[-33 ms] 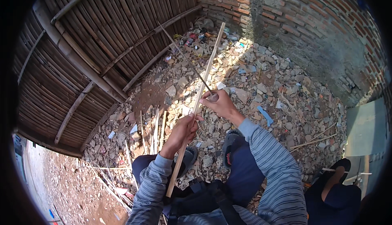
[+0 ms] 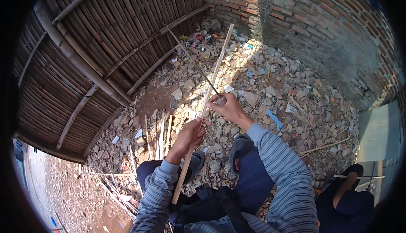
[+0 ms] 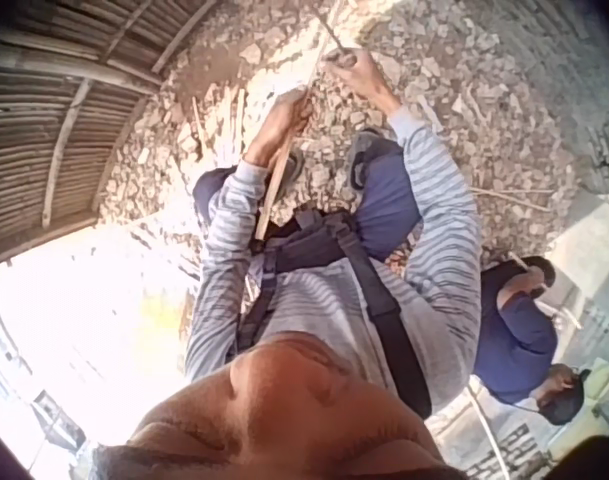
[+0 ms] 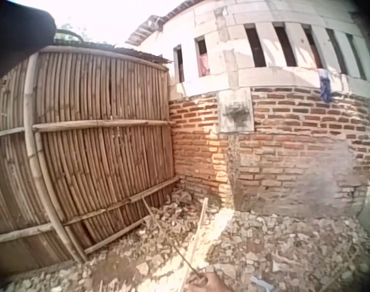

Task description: The person whittles and shaves bamboo sticks using a machete, peeling and splitting the wood with their hands and the blade.

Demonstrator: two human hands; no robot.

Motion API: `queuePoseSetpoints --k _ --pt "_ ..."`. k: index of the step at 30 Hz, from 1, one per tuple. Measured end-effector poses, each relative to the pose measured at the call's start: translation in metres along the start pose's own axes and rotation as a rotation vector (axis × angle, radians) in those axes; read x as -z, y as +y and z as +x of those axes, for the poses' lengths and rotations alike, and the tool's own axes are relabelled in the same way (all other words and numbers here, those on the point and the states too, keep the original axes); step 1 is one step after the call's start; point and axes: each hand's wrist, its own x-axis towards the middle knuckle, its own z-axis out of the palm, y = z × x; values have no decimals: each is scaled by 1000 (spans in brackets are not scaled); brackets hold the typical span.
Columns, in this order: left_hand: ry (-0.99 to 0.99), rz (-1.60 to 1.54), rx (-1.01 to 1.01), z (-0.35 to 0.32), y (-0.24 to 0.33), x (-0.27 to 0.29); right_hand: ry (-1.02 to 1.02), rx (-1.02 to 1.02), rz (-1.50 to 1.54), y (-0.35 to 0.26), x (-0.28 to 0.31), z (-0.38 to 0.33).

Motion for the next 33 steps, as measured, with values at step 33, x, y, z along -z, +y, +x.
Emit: queuePoseSetpoints --k 33 --pt "363 550 -383 15 -36 13 17 228 -678 1 -35 -17"
